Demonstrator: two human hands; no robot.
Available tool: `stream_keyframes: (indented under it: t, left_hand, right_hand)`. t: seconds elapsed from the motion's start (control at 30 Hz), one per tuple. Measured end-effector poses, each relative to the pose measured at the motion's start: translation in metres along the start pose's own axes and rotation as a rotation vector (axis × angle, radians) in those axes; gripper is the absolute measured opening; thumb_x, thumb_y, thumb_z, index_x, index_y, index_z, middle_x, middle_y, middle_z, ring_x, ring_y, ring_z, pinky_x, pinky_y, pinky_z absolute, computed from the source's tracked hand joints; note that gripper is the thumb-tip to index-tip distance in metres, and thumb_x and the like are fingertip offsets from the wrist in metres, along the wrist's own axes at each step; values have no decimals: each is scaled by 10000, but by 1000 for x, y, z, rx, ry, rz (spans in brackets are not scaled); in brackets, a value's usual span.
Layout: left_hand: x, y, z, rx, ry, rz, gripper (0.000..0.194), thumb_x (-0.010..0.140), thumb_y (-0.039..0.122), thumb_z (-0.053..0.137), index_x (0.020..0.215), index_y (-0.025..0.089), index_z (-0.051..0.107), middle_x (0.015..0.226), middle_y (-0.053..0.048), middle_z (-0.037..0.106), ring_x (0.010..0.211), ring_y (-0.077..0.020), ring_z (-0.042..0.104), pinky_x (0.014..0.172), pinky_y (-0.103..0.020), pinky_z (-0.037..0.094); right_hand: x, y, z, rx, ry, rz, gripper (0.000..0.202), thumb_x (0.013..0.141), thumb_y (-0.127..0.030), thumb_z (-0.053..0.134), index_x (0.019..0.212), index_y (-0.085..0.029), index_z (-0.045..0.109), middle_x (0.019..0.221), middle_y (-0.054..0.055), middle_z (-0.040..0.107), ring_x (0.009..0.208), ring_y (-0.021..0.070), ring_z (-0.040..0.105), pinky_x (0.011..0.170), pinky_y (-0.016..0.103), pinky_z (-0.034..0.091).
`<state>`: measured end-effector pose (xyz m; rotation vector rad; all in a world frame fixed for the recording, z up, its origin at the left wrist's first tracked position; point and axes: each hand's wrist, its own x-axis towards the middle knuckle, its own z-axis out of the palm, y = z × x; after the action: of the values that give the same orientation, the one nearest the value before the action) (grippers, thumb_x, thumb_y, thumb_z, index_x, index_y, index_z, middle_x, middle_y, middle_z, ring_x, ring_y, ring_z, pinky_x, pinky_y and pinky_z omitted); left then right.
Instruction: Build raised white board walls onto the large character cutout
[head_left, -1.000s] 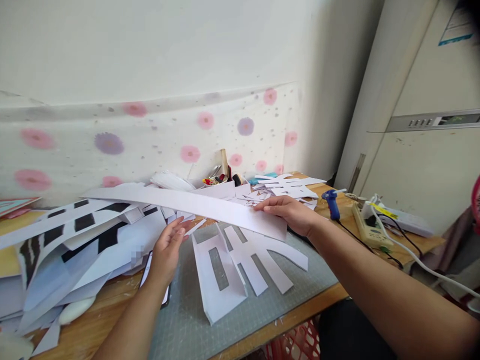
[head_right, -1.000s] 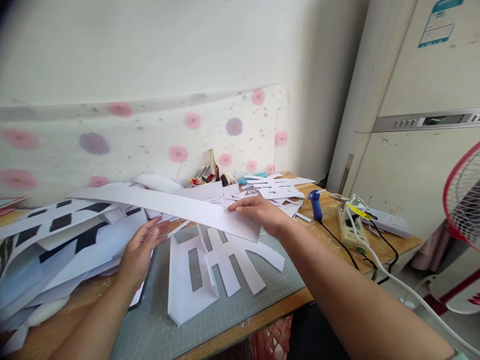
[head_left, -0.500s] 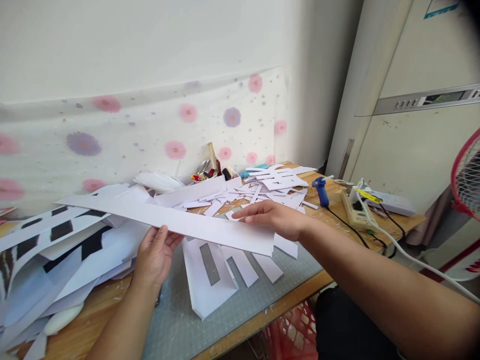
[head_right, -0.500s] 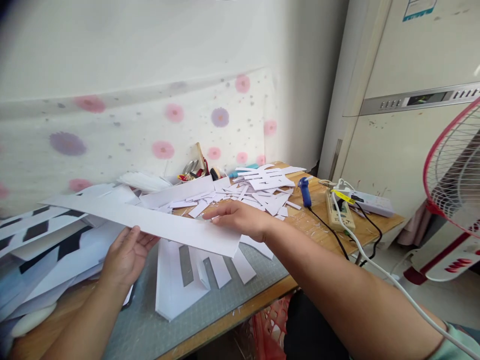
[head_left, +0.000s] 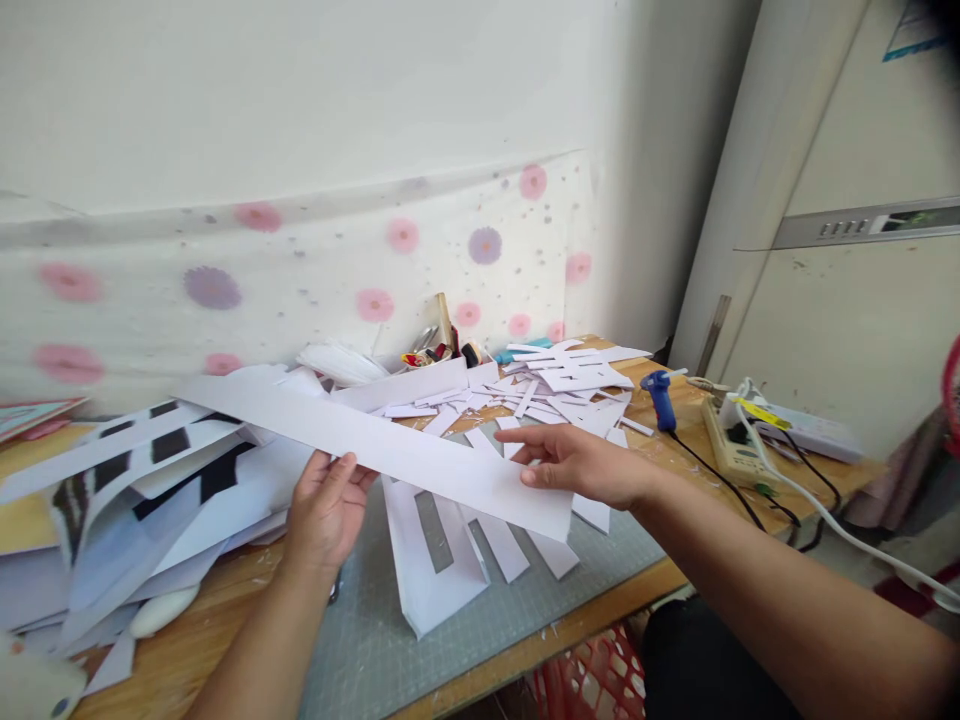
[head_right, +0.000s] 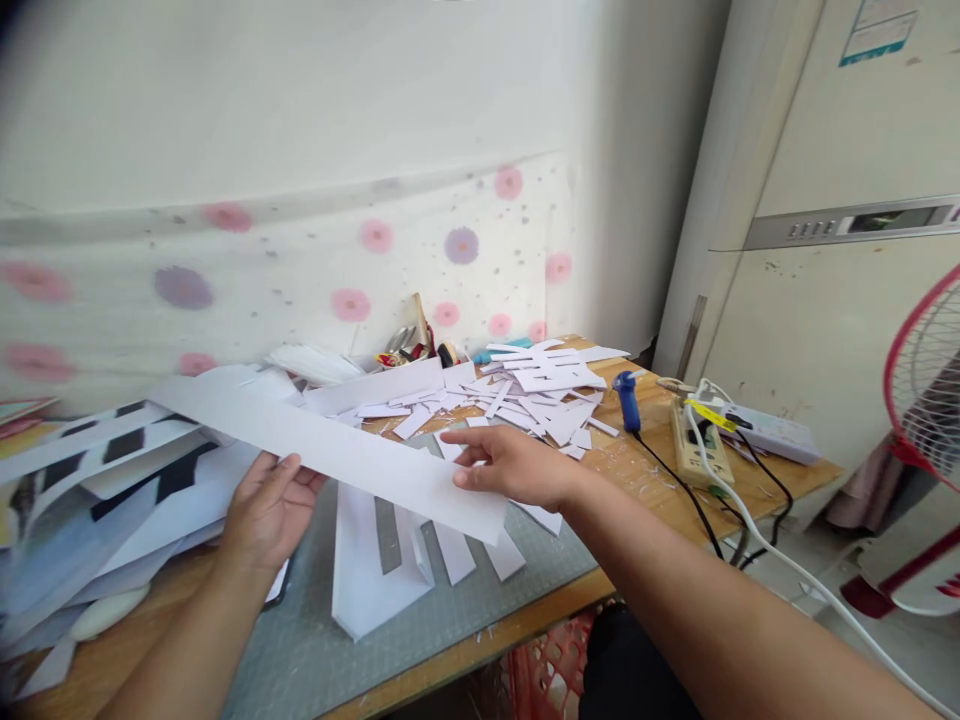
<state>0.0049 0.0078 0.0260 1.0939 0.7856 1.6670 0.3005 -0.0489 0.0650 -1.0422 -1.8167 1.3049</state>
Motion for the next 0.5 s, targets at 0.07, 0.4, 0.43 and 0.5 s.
stream_keyframes:
  t: [0.07,0.4,0.43,0.5]
  left_hand:
    - [-5,8,8,32,-13,20,329,705,287,713,1021,262,622,948,18,698,852,-149,641,795,-292,519]
    - [-59,75,35,56,-48,215,350,793,259,636,1139,244,591,1093,-45,670,1030,-222,607,838,-375,540]
    - [-68,81,33,50,-24,233,340,797,250,635,1134,245,595,1095,-41,670,1031,-219,608,839,-376,542]
    - [-86,91,27,53,32,258,318,794,229,643,1110,244,610,1074,-35,681,1004,-215,623,829,-382,549]
  right_hand:
    - [3,6,-2,-190,40,6,497,778,-336,636,1247,-185,569,893,33,645,771,162,565,658,266,418]
    - [5,14,-8,-296,-27,-44,291,834,-447,534,782,-163,574,718,-6,488,675,136,433,578,244,323]
    - [4,12,-8,-299,-26,-51,305,830,-462,539,786,-162,572,718,-6,483,675,136,430,579,245,321]
    - [1,10,-7,-315,-7,-61,331,813,-492,556,775,-163,563,696,-13,464,651,131,416,560,241,306]
